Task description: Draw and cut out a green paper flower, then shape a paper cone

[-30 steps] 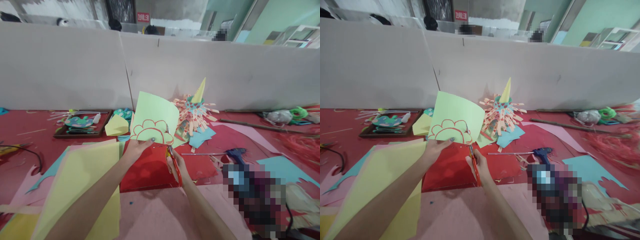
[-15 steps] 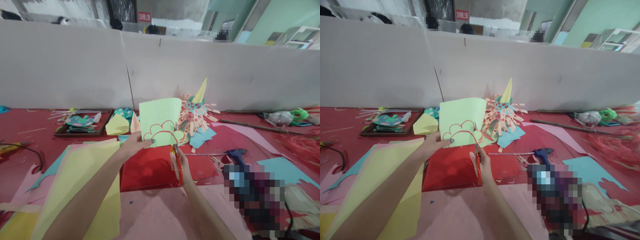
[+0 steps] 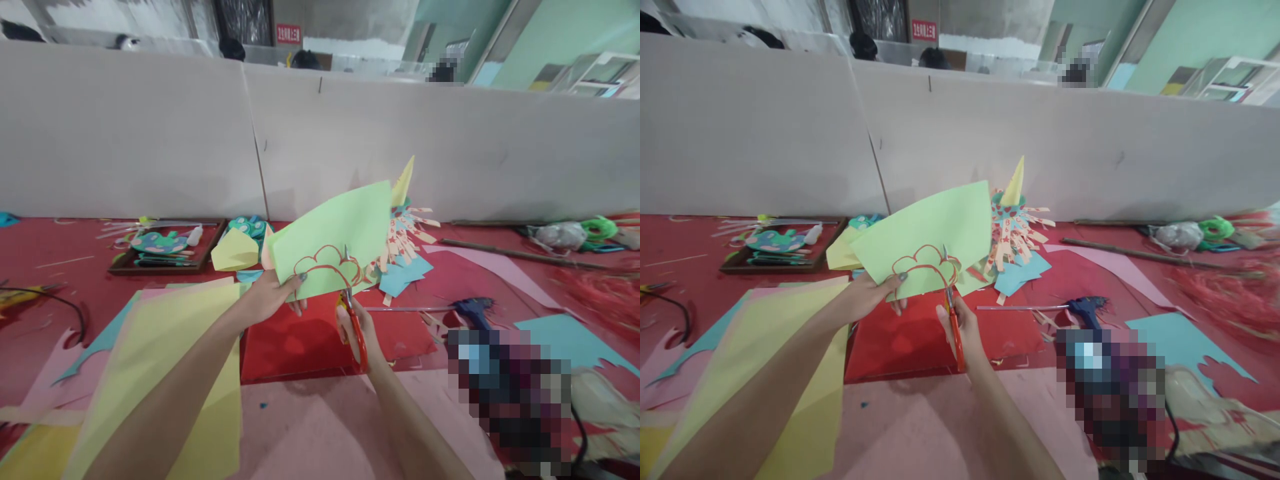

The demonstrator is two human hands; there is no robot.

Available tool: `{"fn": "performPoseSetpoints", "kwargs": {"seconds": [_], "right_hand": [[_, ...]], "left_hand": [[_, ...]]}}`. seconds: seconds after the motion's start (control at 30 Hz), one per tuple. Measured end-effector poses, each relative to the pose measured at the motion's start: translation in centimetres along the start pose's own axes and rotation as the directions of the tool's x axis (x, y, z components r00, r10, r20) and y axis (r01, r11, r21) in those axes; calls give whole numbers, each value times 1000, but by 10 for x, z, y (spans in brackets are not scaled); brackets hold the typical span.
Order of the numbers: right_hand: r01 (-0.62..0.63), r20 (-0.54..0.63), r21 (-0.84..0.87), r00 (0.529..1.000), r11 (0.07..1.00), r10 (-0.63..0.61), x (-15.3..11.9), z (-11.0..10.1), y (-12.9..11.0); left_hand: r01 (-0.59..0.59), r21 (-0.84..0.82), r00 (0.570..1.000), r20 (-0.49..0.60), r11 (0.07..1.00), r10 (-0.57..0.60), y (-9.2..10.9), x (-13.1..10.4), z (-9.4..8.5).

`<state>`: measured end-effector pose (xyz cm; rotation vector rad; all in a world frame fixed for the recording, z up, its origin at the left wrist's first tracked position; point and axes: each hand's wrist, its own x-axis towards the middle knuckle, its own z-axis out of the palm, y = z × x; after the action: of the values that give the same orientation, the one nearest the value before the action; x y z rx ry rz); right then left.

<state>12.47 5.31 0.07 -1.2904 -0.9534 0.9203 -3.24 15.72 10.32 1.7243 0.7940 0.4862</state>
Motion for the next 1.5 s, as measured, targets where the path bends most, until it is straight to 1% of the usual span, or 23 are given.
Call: {"fn": "performPoseSetpoints", "kwargs": {"seconds": [0.1,0.2,0.3,0.4,0.53,0.63,0.87,1.0,1.2,1.3,1.5], "right_hand": [[-21,42,62,999,998,19,0,0,-1],[-31,64,88,998,996,26,0,0,-2],[-36,98,103,995,994,26,0,1,-1],[-29,133,103,991,994,15,0,0,3],[-20,172,104,985,994,2,1,-2,7],[-29,169,105,986,994,11,1,-2,7],[-16,124,139,992,990,-2,0,0,-3],[-9,126,145,992,989,-10,0,-1,-6],[-10,126,147,992,989,-9,0,-2,-4],[1,125,148,992,989,-20,0,-1,-6],[3,123,125,992,992,-19,0,-2,-7]], "left_hand": [[-8,1,999,-39,1000,8,5,-2,0],[-1,-6,997,-72,1000,1,10,-3,1],[-32,-55,991,-128,998,25,11,-2,0],[-62,-69,989,-140,996,52,11,-2,0],[-60,59,989,-128,996,67,11,-4,1],[-63,145,989,-123,987,81,10,-6,1],[-97,220,991,-71,971,115,6,-7,7],[-77,151,995,-50,985,85,6,-7,14],[-100,96,993,-47,990,105,4,-7,20],[-86,58,995,-48,995,89,0,-7,24],[-74,-46,997,-5,996,74,-8,-5,30]]}}
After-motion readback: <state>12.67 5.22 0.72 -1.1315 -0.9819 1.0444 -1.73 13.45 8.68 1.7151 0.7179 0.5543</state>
